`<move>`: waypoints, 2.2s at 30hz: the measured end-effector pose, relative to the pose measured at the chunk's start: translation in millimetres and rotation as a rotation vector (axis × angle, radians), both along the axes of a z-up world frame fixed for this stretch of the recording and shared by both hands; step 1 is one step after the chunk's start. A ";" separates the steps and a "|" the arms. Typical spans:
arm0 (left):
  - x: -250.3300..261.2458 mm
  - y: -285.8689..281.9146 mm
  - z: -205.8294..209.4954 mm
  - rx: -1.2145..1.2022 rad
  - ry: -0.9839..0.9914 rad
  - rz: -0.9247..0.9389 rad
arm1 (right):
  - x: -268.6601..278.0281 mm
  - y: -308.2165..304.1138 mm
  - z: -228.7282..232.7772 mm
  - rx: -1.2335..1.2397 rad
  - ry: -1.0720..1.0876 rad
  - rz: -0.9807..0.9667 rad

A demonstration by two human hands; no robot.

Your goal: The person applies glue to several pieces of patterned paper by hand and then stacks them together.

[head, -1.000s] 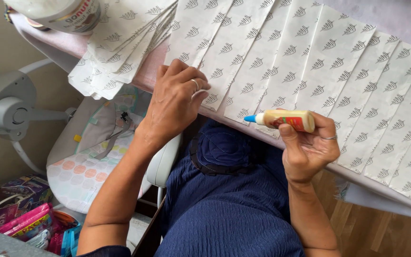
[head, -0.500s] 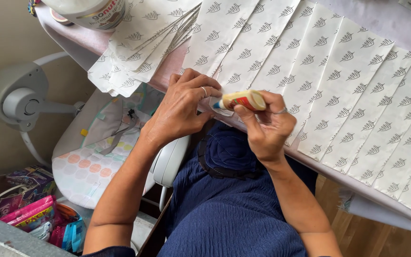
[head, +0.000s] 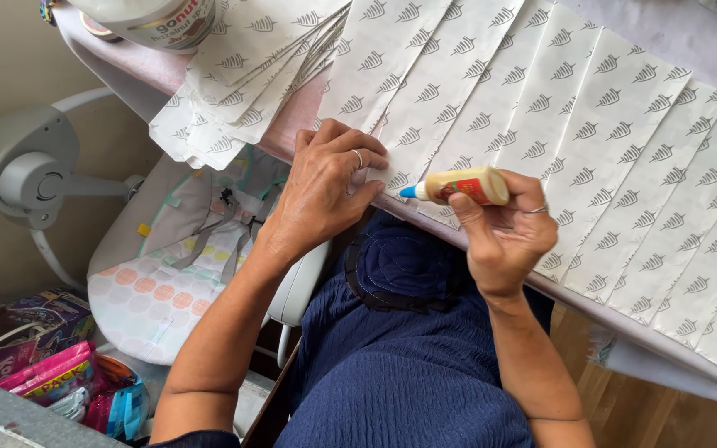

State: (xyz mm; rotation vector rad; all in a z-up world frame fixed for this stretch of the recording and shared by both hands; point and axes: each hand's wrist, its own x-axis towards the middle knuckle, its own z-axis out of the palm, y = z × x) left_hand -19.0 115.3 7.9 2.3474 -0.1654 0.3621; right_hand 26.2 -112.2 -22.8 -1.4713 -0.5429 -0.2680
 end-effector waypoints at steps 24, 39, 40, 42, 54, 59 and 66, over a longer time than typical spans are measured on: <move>-1.7 44.0 -4.3 0.160 -0.134 0.151 | 4.5 35.7 17.6 0.093 -0.012 0.054; -10.7 53.8 12.0 -0.185 0.009 0.033 | 13.5 108.5 20.6 -0.048 -0.046 0.160; -10.6 55.2 9.4 -0.186 0.004 0.027 | 15.0 112.6 22.8 -0.046 -0.071 0.175; -9.9 57.5 6.0 -0.186 -0.001 0.020 | 15.1 115.4 28.6 -0.043 -0.097 0.190; -5.2 53.3 -1.0 -0.217 0.009 0.088 | 14.9 73.9 16.8 -0.015 -0.041 0.140; -1.9 53.1 -6.3 -0.216 -0.007 0.120 | 3.7 96.9 31.3 -0.031 -0.032 0.161; -3.5 52.0 -3.8 -0.197 -0.031 0.141 | 11.0 116.1 31.9 -0.051 -0.049 0.158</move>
